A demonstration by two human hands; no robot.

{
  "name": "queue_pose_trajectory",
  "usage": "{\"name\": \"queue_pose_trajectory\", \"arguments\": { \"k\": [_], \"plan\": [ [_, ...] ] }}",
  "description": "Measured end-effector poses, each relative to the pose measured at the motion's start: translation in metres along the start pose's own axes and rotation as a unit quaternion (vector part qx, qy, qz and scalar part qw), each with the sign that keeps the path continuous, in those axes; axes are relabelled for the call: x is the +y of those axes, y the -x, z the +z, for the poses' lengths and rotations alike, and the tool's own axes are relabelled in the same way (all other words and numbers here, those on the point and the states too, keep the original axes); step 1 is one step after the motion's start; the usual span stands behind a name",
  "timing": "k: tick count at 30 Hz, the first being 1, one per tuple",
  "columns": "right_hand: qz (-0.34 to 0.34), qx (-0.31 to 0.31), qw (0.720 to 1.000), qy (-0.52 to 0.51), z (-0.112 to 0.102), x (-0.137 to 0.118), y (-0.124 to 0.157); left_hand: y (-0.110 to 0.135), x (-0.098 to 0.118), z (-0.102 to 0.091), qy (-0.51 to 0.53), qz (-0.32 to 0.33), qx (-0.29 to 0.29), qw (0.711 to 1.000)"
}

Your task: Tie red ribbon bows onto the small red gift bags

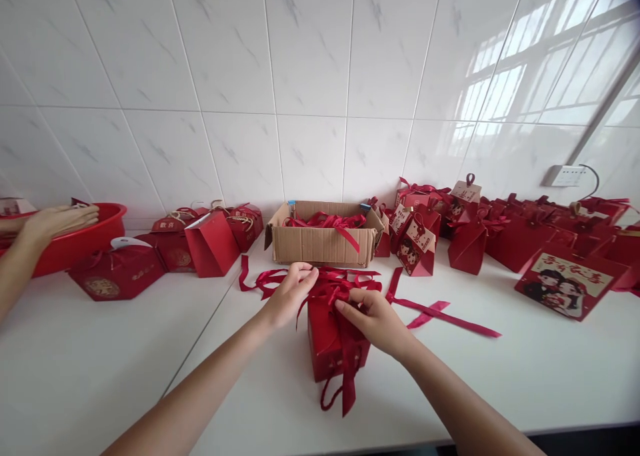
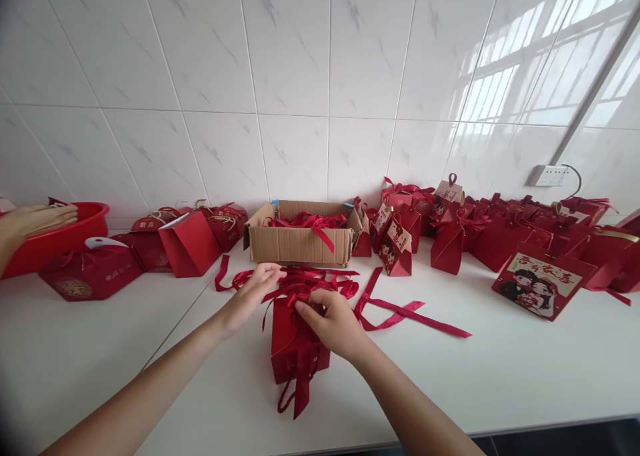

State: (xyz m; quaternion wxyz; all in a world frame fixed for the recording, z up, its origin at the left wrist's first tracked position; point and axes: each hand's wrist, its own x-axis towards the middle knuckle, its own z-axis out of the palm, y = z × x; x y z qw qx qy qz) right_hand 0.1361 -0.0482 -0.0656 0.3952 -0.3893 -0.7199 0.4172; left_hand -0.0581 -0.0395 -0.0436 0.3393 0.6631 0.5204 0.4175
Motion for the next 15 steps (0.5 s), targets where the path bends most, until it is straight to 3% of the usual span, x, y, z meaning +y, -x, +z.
{"name": "queue_pose_trajectory", "arguments": {
  "k": [7,15],
  "plan": [
    [-0.002,0.018,1.0,0.023,0.004,0.002,-0.001,0.014,0.004,0.008,-0.097,0.159,-0.006,0.983],
    [-0.003,0.026,0.997,-0.075,0.001,0.005,0.0,0.018,0.005,0.01,-0.029,0.135,-0.054,0.989]
  ]
}}
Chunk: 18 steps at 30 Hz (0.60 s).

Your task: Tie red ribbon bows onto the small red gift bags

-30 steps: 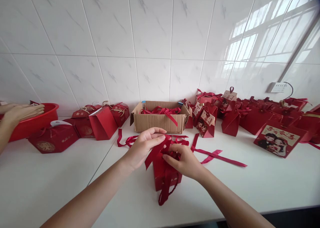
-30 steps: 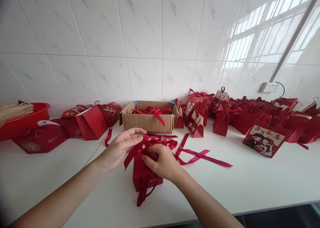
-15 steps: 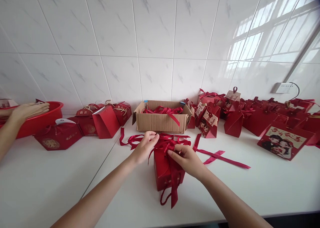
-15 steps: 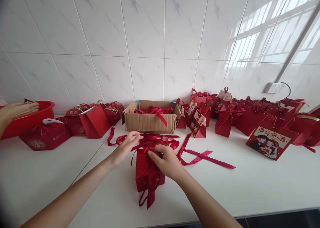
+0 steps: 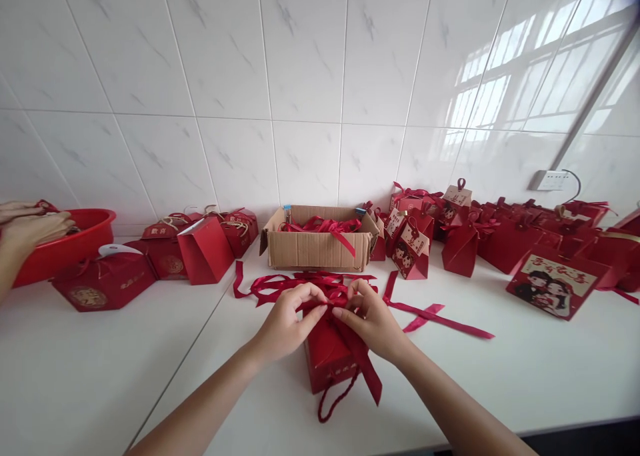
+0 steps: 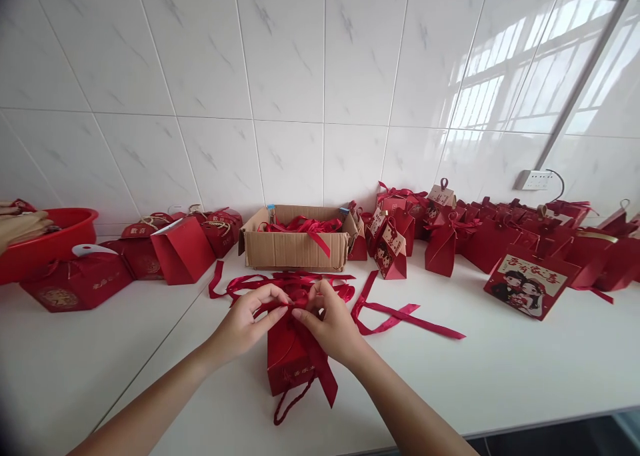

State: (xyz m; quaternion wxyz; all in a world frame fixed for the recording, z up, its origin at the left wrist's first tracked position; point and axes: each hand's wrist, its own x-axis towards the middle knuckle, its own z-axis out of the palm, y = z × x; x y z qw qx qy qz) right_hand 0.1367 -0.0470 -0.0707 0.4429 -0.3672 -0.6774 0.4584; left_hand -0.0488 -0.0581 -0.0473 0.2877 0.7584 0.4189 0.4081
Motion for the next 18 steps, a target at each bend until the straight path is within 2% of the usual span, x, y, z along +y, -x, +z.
{"name": "queue_pose_trajectory", "arguments": {
  "k": [4,8,12,18],
  "plan": [
    [-0.022,-0.018,1.0,0.004,0.0012,-0.0006,-0.0007,0.0034,-0.0033,-0.0007,-0.01,0.01,-0.031,0.999],
    [-0.027,-0.026,0.999,-0.003,0.0024,-0.0027,-0.0001,0.0022,-0.0073,0.0009,-0.066,0.008,-0.01,0.998],
    [-0.013,-0.004,1.0,-0.028,0.0041,-0.0013,0.0006,0.0007,-0.0068,0.0031,-0.081,0.012,0.02,0.996],
    [0.034,0.04,0.993,-0.105,0.0064,0.0058,-0.0038,0.0036,-0.0102,0.0053,-0.062,-0.012,0.032,0.998]
  ]
}}
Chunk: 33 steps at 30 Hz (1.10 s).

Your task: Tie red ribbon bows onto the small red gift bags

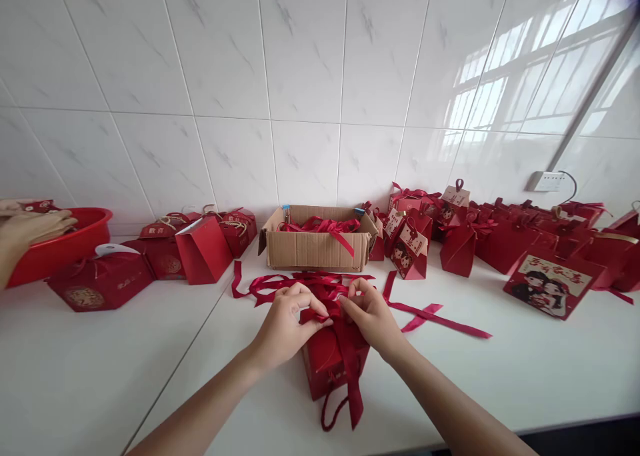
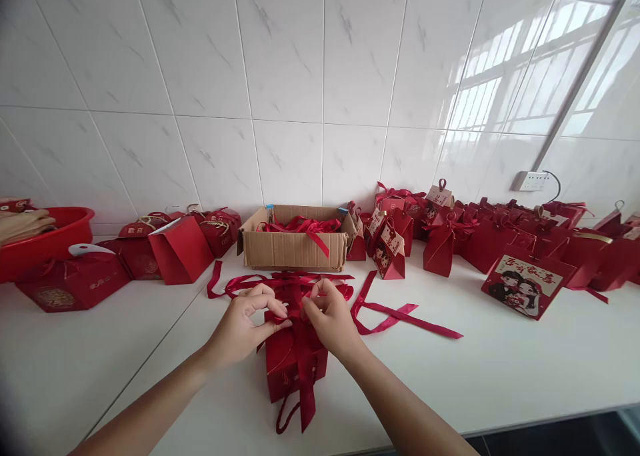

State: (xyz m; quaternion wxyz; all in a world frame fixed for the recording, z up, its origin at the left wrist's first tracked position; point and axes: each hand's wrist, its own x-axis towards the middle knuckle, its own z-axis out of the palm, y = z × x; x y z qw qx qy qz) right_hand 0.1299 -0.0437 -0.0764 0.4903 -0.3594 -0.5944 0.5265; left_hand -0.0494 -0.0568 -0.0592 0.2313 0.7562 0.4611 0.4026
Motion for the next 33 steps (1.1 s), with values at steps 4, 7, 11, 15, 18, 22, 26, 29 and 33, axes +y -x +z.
{"name": "queue_pose_trajectory", "arguments": {
  "k": [4,7,11,15,18,22,26,29,33],
  "plan": [
    [-0.024,-0.014,0.999,0.03,0.0,-0.002,0.003,0.0,-0.002,0.001,0.007,-0.001,-0.001,1.0],
    [-0.056,-0.048,0.993,0.089,-0.001,-0.005,0.009,0.0,0.002,0.001,-0.016,0.006,-0.018,1.0],
    [-0.07,-0.066,0.981,0.167,-0.004,-0.005,0.014,0.002,0.01,-0.003,-0.082,0.011,-0.027,0.996],
    [-0.093,-0.08,0.959,0.256,-0.008,-0.015,0.015,0.001,0.013,-0.007,-0.101,0.005,-0.045,0.994],
    [-0.102,-0.123,0.925,0.344,-0.008,-0.031,0.018,0.0,0.01,-0.007,-0.051,-0.019,-0.065,0.996],
    [-0.103,-0.174,0.895,0.397,-0.008,-0.047,0.017,-0.001,0.005,-0.005,0.072,-0.036,-0.092,0.992],
    [-0.069,-0.21,0.939,0.263,-0.014,-0.041,0.005,-0.002,0.005,-0.007,0.1,-0.04,-0.113,0.988],
    [-0.017,-0.224,0.964,0.14,-0.018,-0.029,-0.003,-0.002,0.005,-0.007,0.086,-0.032,-0.106,0.99],
    [0.006,-0.233,0.971,0.059,-0.021,-0.018,-0.006,0.001,0.006,-0.003,0.064,-0.007,-0.084,0.994]
  ]
}}
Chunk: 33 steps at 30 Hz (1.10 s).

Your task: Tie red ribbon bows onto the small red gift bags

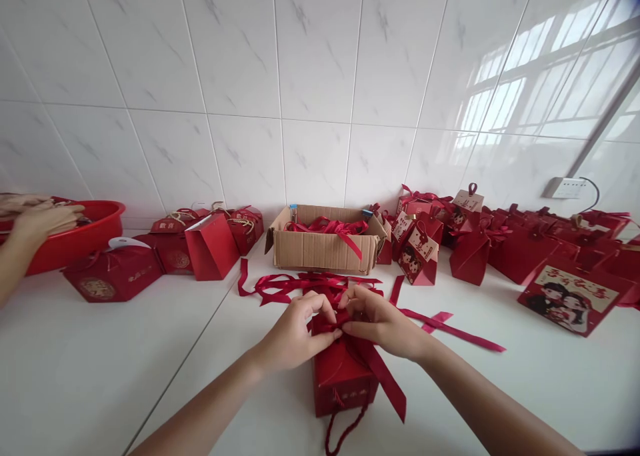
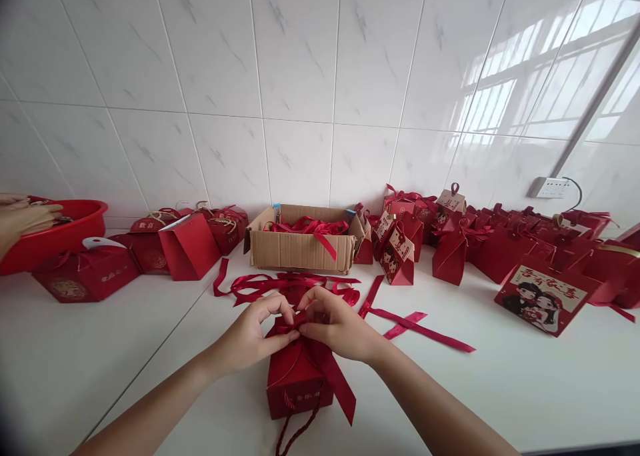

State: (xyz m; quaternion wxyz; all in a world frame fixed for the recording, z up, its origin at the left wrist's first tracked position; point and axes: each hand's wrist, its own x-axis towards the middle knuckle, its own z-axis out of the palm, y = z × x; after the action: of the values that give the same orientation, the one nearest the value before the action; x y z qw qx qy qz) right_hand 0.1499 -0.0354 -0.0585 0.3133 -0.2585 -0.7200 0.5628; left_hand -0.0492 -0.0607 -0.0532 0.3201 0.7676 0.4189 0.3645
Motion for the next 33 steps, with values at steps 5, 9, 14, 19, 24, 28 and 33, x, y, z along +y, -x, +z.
{"name": "queue_pose_trajectory", "arguments": {
  "k": [5,9,14,19,24,28,33],
  "plan": [
    [-0.087,0.081,0.987,0.11,0.006,0.002,0.004,0.002,-0.004,0.004,0.017,0.011,0.031,0.999],
    [-0.148,0.104,0.945,0.273,0.012,-0.002,0.009,0.001,-0.007,0.004,0.075,-0.018,0.019,0.997],
    [-0.122,0.099,0.927,0.34,0.018,-0.008,0.012,0.003,-0.007,0.007,0.072,-0.031,0.055,0.995],
    [-0.073,0.124,0.929,0.341,0.023,-0.005,0.011,0.007,-0.007,0.008,-0.016,0.003,0.076,0.997],
    [-0.044,0.178,0.94,0.288,0.024,-0.002,0.01,0.009,-0.009,0.009,-0.174,0.099,0.116,0.973],
    [-0.016,0.198,0.962,0.189,0.021,0.001,0.01,0.009,-0.012,0.012,-0.18,0.115,0.123,0.969],
    [0.038,0.159,0.986,-0.014,0.021,0.008,0.011,0.007,-0.02,0.011,-0.094,0.124,0.1,0.983]
  ]
}}
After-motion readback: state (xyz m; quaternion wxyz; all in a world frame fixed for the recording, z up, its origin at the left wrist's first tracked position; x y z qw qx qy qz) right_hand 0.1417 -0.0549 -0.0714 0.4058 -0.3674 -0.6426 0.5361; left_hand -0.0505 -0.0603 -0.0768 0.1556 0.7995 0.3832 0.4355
